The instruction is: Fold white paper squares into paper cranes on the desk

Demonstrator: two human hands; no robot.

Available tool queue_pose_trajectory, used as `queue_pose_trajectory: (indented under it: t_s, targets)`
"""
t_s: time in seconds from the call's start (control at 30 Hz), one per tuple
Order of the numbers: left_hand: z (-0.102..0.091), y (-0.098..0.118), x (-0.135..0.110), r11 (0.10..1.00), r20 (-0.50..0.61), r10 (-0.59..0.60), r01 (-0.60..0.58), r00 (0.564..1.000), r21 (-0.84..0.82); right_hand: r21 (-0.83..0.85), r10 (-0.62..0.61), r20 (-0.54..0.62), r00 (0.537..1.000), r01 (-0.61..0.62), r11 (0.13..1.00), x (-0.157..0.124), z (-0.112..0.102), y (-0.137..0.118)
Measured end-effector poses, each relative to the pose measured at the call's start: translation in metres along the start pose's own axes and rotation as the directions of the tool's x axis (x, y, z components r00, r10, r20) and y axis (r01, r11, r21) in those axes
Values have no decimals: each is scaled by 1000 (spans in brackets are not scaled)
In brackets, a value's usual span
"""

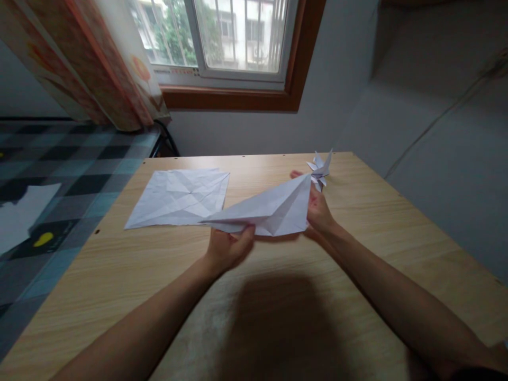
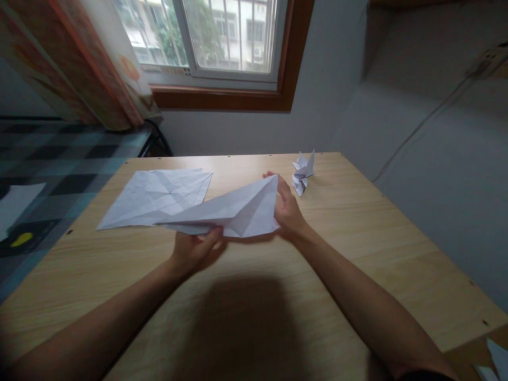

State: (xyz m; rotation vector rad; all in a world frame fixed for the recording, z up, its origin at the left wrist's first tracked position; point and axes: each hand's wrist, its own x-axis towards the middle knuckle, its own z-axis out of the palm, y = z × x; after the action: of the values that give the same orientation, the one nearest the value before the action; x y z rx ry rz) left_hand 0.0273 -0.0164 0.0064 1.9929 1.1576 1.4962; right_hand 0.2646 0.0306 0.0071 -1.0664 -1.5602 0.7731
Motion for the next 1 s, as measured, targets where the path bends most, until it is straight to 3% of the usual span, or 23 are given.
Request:
queue_pose_trajectory:
  t_s: [0.1,0.2,0.33,0.43,0.53,0.63,0.77,0.87,0.93,1.0]
  targets:
    - [1,4,4,964,-107,-249,237,962,-118,243,101,204,974,-151,958,0,-10,-9]
    - [0,8,11,920,-134,-367,338,921,-197,348,135,367,920,-270,898,1,-12,-21]
    - [0,7,14,889,-154,-409,355,899,-289,449,170,349,922,-323,833,1,-10,-37]
    - [2,-1,13,872,-200,-373,269,906,-409,499,206,321,924,-350,792,1,-10,-45]
    - [2,-7,12,845,-124,-293,196,948,-498,536,216,242,946,-316,783,3,-12,-47]
    - [1,-7,13,832,-26,-310,257,950,-492,553,239,161,957,-289,782,8,-15,-42]
    - [1,-1,15,817,-18,-423,373,906,-440,498,254,46,966,-243,832,16,-21,-26]
    - [0,-1,17,799,10,-493,457,870,-391,377,310,38,950,-301,876,18,-28,-7]
    - [-2,-5,17,833,8,-496,478,868,-279,211,395,49,917,-396,894,19,-32,6]
    - [-5,-9,17,893,3,-444,443,896,-74,-47,399,-37,916,-400,915,17,-34,15]
